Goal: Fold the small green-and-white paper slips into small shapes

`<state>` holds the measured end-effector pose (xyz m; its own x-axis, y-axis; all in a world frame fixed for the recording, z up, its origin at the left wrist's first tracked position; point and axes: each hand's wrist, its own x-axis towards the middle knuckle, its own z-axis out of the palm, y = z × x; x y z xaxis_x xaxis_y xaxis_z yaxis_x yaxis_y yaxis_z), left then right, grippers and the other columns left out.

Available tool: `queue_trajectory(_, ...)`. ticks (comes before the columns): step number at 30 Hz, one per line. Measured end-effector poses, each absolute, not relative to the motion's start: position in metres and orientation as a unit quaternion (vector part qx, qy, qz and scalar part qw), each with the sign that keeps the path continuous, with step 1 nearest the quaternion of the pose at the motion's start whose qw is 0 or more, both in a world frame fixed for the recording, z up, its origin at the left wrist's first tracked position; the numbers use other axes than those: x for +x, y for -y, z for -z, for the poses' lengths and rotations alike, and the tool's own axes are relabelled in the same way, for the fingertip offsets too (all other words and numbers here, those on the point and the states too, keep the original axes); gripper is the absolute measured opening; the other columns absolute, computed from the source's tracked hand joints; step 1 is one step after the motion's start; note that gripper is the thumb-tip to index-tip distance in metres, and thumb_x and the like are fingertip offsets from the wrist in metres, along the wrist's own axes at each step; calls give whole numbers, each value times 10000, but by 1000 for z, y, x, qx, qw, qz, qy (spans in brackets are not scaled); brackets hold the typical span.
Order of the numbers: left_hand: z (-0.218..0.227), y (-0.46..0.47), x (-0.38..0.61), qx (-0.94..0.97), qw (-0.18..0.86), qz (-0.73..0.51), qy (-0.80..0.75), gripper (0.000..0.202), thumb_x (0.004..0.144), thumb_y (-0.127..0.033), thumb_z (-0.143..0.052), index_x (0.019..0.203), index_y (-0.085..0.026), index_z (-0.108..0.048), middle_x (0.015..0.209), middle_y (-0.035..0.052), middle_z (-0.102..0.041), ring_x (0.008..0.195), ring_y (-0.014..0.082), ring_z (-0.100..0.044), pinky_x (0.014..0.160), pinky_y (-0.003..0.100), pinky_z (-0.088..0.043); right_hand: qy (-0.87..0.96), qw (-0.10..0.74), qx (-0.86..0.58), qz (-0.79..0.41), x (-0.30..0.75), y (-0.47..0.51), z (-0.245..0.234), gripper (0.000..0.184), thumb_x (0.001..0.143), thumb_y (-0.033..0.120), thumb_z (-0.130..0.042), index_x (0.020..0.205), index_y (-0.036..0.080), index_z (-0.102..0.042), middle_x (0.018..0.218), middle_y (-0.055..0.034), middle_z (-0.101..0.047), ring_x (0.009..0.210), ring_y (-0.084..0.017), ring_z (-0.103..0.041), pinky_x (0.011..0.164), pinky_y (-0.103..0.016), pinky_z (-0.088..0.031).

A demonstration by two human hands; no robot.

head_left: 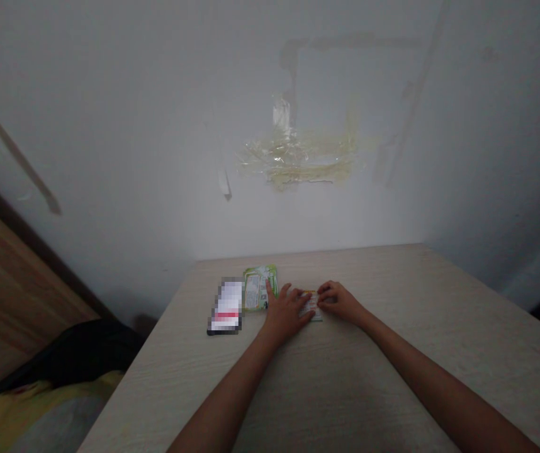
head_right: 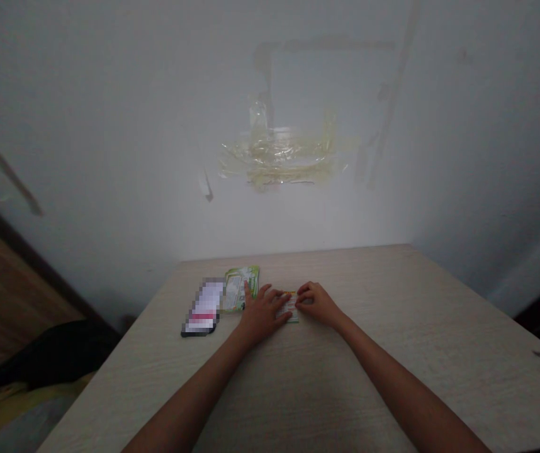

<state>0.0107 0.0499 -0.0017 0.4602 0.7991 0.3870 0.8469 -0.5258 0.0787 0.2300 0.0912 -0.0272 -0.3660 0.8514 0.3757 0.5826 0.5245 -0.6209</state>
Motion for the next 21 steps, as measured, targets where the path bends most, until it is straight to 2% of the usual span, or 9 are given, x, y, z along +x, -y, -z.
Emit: queue_trajectory(21,2,-49,10,-852,76,212,472,418,893,-585,-438,1262,-419,-544,1234,-12,-628,1276,321,-412,1061,735,79,755,349,-536,-142,213,-121,30,136,795,281,-644,796,199,-753,903,-68,-626,931,-212,-558,896,-349,-423)
